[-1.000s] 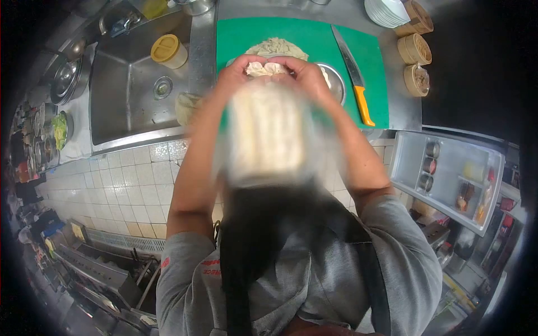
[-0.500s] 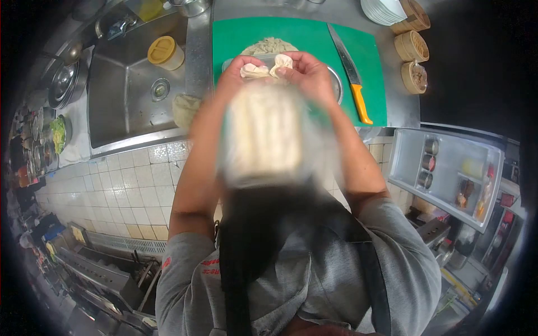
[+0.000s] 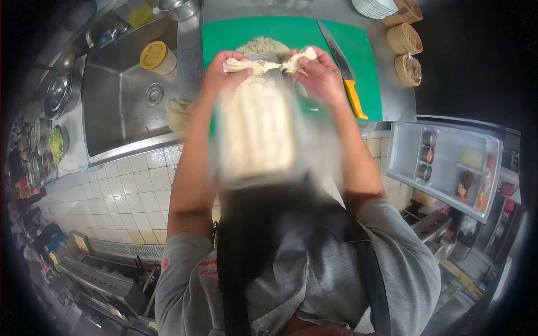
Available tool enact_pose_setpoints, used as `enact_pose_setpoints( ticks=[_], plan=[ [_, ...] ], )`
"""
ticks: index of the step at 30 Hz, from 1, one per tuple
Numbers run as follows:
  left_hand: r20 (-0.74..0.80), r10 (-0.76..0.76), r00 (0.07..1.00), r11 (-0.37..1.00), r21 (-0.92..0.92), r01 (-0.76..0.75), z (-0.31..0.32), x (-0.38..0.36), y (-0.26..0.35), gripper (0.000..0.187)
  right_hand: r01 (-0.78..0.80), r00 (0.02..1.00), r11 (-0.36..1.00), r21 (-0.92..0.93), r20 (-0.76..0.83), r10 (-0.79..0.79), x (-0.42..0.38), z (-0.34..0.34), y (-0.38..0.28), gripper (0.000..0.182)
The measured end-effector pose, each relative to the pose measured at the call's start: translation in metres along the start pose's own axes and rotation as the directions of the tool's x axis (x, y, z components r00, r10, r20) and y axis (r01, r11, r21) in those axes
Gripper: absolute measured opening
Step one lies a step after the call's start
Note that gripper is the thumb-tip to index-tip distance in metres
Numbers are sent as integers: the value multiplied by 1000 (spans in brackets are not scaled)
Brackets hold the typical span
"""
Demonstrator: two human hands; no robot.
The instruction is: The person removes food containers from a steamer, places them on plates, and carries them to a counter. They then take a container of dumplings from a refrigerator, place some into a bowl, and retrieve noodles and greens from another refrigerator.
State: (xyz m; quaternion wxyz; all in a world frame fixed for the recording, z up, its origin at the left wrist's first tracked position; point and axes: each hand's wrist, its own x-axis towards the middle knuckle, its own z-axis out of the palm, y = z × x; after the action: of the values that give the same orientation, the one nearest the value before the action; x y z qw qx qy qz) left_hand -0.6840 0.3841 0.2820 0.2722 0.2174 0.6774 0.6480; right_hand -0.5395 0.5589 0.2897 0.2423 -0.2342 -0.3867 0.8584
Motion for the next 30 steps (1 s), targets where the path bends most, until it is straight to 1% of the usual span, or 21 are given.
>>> enact_pose_setpoints(
  ticks=[2, 5, 6, 7, 8, 11, 12, 13, 14, 16, 17, 19, 20, 21, 23, 24, 25, 26, 27, 28, 30],
  plan=[
    [-22, -24, 999, 996, 85, 26, 1, -1, 2, 31, -8, 999, 1000, -6, 51, 8, -3, -8, -6, 29],
    [37, 2, 999, 995, 96, -6, 4, 9, -15, 29, 158, 987, 958, -240, 61, -148, -14, -21, -16, 28],
    [46, 6, 999, 981, 195, -14, 4, 14, -21, 29, 157, 987, 958, -241, 62, -146, -19, -26, -19, 28],
    [54, 8, 999, 956, 293, -23, 3, 17, -28, 29, 195, 978, 898, -394, 16, -206, -26, -32, -22, 29],
    [53, 7, 999, 956, 293, -22, 3, 16, -27, 29, 218, 962, 814, -538, -21, -272, -30, -37, -25, 29],
    [67, 71, 995, 933, 347, -90, 8, 14, -27, 33, 276, 935, 741, -612, -7, -354, -34, -53, -17, 30],
    [150, 61, 987, 935, 338, -109, 9, 13, -31, 36, 290, 925, 686, -667, 10, -380, -36, -60, -12, 32],
    [233, 51, 971, 936, 329, -128, 10, 12, -35, 39, 300, 922, 506, -809, 110, -371, -40, -66, -7, 33],
    [240, 52, 970, 935, 329, -131, 7, 11, -37, 39, 299, 921, 506, -809, 105, -375, -44, -72, -4, 33],
    [355, 411, 840, 789, 323, -523, -7, 3, -42, 44, 399, 856, 117, -909, 324, -402, -51, -81, 0, 30],
    [360, 409, 839, 789, 323, -523, -17, -5, -47, 44, 346, 862, 109, -932, 271, -428, -59, -77, -3, 23],
    [56, 458, 887, 778, 456, -431, -41, -31, -61, 47, 344, 836, 62, -937, 276, -475, -70, -91, 0, 21],
    [-86, 385, 919, 850, 420, -317, -50, -52, -69, 50, 344, 805, 12, -939, 288, -518, -75, -100, 1, 19],
    [-222, 297, 929, 908, 365, -203, -56, -77, -79, 53, 340, 802, 12, -940, 283, -525, -82, -106, 2, 19],
    [-297, 71, 952, 993, -70, -95, -59, -127, -100, 56, 305, 811, 0, -952, 260, -524, -101, -114, 2, 16],
    [-237, 10, 971, 1000, -16, -14, -63, -149, -122, 60, 298, 809, -2, -954, 254, -530, -112, -112, 2, 16],
    [-182, -54, 982, 997, 42, 63, -66, -164, -135, 63, 252, 855, 115, -961, 165, -491, -122, -108, 4, 15],
    [-175, -50, 983, 997, 41, 58, -60, -172, -128, 63, 199, 893, 229, -953, 80, -443, -130, -103, 5, 14],
    [-32, -145, 989, 988, -49, 143, -47, -179, -114, 69, 67, 936, 336, -939, -58, -348, -135, -96, 6, 12],
    [53, -186, 981, 978, -90, 190, -36, -181, -110, 71, 62, 932, 336, -940, -66, -358, -141, -86, 5, 12],
    [152, -248, 957, 944, -182, 274, -18, -184, -109, 78, 44, 949, 490, -871, -117, -293, -153, -73, 3, 12]
  ],
)
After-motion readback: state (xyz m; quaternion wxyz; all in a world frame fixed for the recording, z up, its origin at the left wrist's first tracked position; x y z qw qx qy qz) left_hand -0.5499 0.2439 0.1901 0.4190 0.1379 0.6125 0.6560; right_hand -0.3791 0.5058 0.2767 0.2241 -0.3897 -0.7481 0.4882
